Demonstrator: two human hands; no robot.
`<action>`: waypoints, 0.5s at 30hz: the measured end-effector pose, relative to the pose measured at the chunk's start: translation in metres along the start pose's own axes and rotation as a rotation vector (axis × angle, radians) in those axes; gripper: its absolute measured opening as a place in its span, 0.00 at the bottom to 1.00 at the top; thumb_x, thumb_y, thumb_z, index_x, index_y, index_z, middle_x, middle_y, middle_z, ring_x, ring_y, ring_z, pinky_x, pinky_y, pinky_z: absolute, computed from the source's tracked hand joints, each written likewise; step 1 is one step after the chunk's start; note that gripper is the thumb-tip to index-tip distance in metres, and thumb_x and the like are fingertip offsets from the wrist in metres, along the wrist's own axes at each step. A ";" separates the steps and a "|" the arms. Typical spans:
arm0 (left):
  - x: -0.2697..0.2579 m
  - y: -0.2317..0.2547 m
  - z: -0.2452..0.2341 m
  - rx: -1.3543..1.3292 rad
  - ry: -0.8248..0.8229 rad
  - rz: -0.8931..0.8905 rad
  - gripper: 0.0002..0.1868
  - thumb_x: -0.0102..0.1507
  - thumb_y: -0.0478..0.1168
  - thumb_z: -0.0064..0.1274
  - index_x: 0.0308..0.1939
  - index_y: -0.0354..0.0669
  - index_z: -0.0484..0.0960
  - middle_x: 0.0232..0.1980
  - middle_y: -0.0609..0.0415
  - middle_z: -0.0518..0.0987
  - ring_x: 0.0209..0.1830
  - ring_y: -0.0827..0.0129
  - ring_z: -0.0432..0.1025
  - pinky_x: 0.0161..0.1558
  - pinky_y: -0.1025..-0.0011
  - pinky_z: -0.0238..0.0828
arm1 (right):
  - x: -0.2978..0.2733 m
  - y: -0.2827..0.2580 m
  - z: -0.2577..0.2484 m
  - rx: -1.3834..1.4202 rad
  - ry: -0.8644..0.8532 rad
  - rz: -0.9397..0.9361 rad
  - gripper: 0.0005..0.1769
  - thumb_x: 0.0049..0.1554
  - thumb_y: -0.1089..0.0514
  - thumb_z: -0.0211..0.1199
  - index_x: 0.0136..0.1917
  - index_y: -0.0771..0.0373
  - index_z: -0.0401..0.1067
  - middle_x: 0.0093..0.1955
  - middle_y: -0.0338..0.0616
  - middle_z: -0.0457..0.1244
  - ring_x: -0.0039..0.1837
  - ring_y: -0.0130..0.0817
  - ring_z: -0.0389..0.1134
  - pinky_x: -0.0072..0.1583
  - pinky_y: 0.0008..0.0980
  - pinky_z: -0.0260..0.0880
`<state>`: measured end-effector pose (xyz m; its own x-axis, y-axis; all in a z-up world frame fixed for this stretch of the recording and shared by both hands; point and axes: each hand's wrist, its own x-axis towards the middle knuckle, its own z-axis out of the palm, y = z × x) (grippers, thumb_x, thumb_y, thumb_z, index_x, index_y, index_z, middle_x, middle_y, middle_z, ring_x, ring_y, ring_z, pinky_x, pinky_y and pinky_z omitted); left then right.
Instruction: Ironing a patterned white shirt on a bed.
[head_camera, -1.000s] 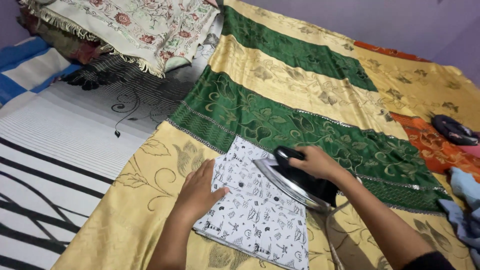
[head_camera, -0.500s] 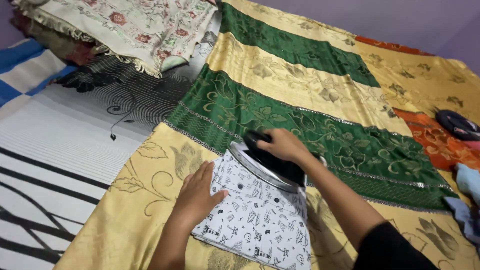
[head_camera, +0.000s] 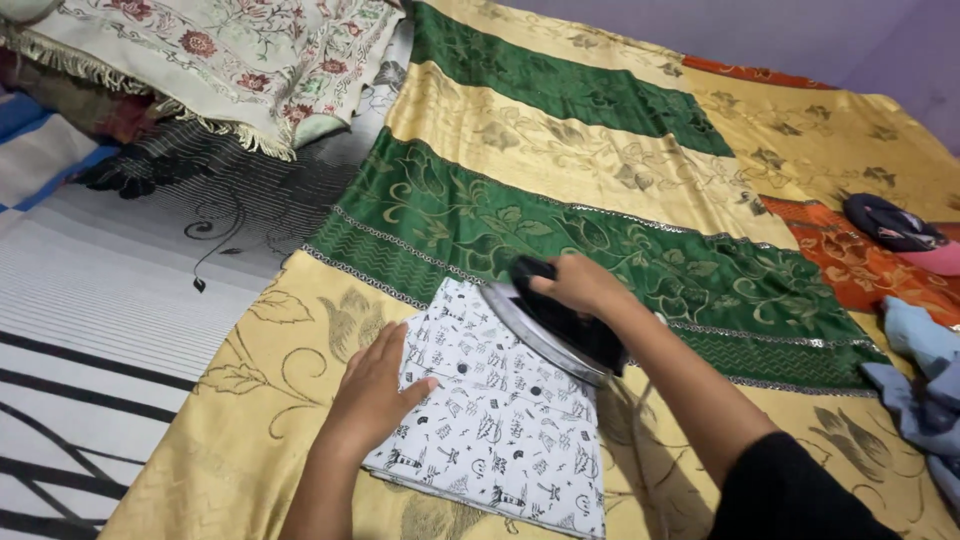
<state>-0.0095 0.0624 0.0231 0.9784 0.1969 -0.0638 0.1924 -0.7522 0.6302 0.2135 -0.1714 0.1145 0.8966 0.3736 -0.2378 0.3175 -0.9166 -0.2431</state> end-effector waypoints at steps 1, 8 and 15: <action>0.000 0.001 -0.001 -0.001 0.001 0.003 0.49 0.61 0.58 0.56 0.78 0.43 0.49 0.82 0.50 0.49 0.82 0.64 0.43 0.78 0.63 0.35 | -0.003 0.015 -0.001 -0.002 0.003 0.001 0.27 0.57 0.38 0.62 0.60 0.59 0.76 0.36 0.51 0.71 0.31 0.40 0.71 0.39 0.42 0.71; 0.002 -0.003 0.002 -0.005 0.017 0.010 0.49 0.61 0.58 0.57 0.77 0.41 0.52 0.82 0.49 0.51 0.82 0.61 0.46 0.77 0.62 0.38 | -0.031 0.112 -0.005 0.107 0.018 0.127 0.27 0.57 0.42 0.60 0.63 0.58 0.76 0.31 0.53 0.68 0.27 0.41 0.68 0.35 0.43 0.71; 0.008 -0.013 0.009 0.000 0.035 0.043 0.50 0.60 0.60 0.57 0.77 0.41 0.52 0.82 0.48 0.53 0.82 0.60 0.48 0.77 0.62 0.39 | -0.071 0.169 -0.008 0.041 0.083 0.290 0.26 0.56 0.40 0.60 0.59 0.60 0.76 0.35 0.56 0.72 0.30 0.46 0.72 0.38 0.43 0.74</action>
<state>-0.0038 0.0679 0.0079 0.9824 0.1864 -0.0092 0.1502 -0.7606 0.6316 0.2061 -0.3541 0.0973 0.9707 0.0824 -0.2257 0.0329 -0.9761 -0.2147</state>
